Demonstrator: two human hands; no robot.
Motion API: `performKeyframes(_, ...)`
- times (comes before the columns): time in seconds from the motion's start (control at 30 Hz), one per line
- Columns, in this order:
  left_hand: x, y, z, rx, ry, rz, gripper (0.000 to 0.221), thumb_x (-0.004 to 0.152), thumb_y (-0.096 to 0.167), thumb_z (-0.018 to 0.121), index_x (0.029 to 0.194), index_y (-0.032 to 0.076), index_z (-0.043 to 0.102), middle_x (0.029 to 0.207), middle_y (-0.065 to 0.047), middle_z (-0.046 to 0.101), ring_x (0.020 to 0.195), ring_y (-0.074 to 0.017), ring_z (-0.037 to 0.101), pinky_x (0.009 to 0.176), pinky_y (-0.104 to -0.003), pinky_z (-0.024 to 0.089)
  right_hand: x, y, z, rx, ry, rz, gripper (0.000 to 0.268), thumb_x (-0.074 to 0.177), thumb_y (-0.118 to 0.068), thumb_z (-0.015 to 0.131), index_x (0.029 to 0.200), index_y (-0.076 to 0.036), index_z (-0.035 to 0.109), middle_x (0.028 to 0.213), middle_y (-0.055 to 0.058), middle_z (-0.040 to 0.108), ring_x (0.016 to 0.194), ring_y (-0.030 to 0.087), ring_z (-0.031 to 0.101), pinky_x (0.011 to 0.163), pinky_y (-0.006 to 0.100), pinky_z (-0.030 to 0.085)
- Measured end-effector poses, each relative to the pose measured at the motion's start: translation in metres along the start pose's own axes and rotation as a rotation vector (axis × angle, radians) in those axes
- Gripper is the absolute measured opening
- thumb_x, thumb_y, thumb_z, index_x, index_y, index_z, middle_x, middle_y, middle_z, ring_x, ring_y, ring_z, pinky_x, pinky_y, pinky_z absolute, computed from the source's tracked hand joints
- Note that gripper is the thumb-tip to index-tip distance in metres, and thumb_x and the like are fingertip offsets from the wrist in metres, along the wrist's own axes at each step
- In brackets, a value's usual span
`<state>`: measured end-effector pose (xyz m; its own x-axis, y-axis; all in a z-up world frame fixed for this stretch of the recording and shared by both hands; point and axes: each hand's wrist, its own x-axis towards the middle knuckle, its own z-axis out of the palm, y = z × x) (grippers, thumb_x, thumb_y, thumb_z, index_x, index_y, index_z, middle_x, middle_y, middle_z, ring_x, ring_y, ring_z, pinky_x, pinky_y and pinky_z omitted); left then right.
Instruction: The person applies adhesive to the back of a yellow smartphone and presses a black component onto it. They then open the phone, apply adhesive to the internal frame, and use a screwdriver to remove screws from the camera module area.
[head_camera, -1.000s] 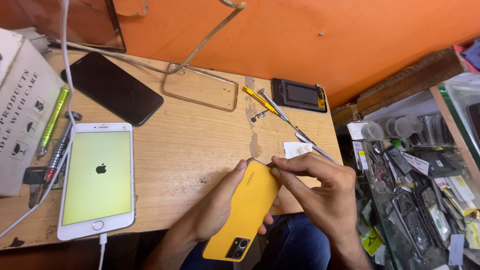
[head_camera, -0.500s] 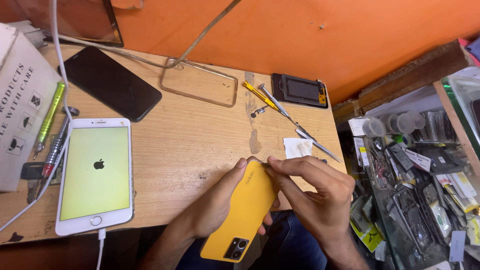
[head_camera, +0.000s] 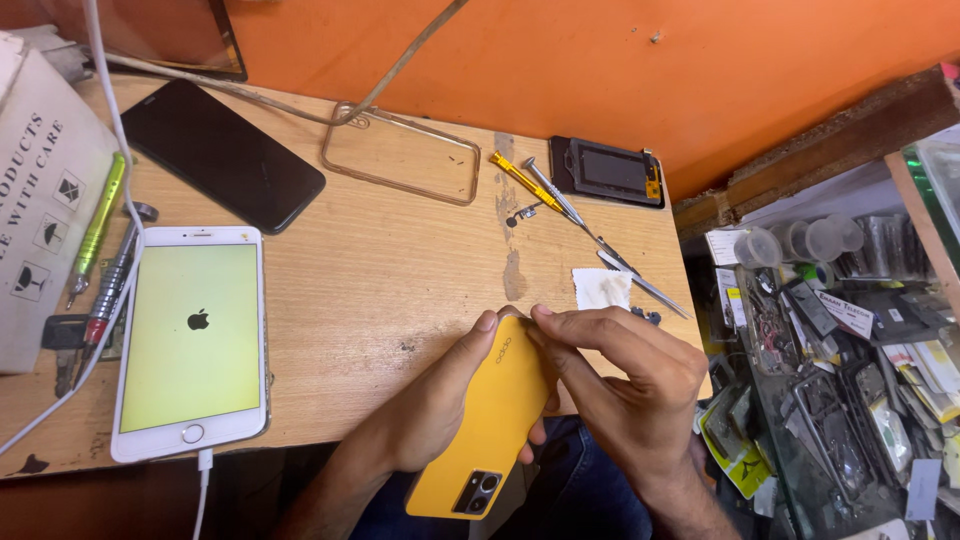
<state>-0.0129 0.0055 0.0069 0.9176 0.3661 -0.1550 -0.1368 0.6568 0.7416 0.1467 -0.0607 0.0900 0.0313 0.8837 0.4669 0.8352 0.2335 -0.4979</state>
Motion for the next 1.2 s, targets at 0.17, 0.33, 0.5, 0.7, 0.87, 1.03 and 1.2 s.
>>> performKeyframes(0.17,0.000,-0.003,-0.001,-0.047,0.003,-0.007,0.079,0.104,0.062,0.014,0.120,-0.001,0.060,0.086,-0.015,0.069,0.072,-0.0224,0.071,0.070,-0.035,0.061,0.002,0.000,0.002,0.035,-0.003,0.020,0.020,0.083,0.002,0.081,0.102,-0.001,0.078,0.093,0.008,0.080,0.084,0.014,0.079,0.074,0.023,0.061)
performKeyframes(0.33,-0.001,-0.001,0.000,-0.033,0.012,-0.006,0.080,0.104,0.062,0.013,0.120,-0.001,0.060,0.087,-0.015,0.069,0.073,-0.0219,0.071,0.070,-0.035,0.061,0.006,0.003,0.004,0.110,-0.025,0.066,0.018,0.083,0.002,0.081,0.100,-0.002,0.078,0.096,0.008,0.081,0.086,0.014,0.080,0.077,0.023,0.061)
performKeyframes(0.5,-0.004,0.003,0.002,0.008,0.026,-0.002,0.078,0.103,0.061,0.013,0.119,-0.001,0.058,0.089,-0.014,0.068,0.072,-0.0221,0.071,0.069,-0.035,0.061,0.009,0.004,0.004,0.135,-0.054,0.132,0.019,0.081,0.003,0.081,0.099,-0.001,0.079,0.095,0.009,0.081,0.084,0.015,0.080,0.076,0.024,0.061)
performKeyframes(0.7,-0.004,0.002,0.001,-0.010,0.001,0.013,0.081,0.105,0.060,0.011,0.115,-0.003,0.060,0.087,-0.014,0.068,0.073,-0.0221,0.070,0.072,-0.036,0.062,0.008,0.002,0.006,0.128,-0.054,0.057,0.018,0.083,0.003,0.081,0.100,0.000,0.078,0.097,0.009,0.080,0.086,0.014,0.080,0.077,0.023,0.061)
performKeyframes(0.87,-0.003,0.000,0.000,-0.016,0.001,0.002,0.081,0.105,0.060,0.012,0.114,-0.004,0.061,0.085,-0.015,0.068,0.072,-0.0227,0.071,0.071,-0.036,0.061,0.008,0.002,0.007,0.140,-0.053,0.064,0.017,0.084,0.002,0.080,0.101,0.000,0.078,0.096,0.009,0.080,0.085,0.014,0.079,0.076,0.023,0.061)
performKeyframes(1.03,-0.001,0.000,0.003,-0.083,-0.005,0.036,0.078,0.106,0.059,0.013,0.120,-0.003,0.059,0.090,-0.017,0.067,0.073,-0.0226,0.070,0.069,-0.037,0.062,0.010,0.005,0.009,0.174,-0.069,0.124,0.021,0.085,0.001,0.080,0.106,-0.001,0.078,0.097,0.009,0.080,0.086,0.014,0.079,0.076,0.024,0.063)
performKeyframes(1.2,0.006,0.001,0.002,-0.199,-0.002,0.095,0.071,0.107,0.055,0.016,0.131,0.001,0.055,0.099,-0.019,0.066,0.076,-0.0221,0.070,0.067,-0.042,0.063,0.012,0.011,0.009,0.207,-0.083,0.099,0.038,0.086,-0.002,0.081,0.123,-0.001,0.071,0.113,0.012,0.078,0.101,0.018,0.079,0.085,0.028,0.066)
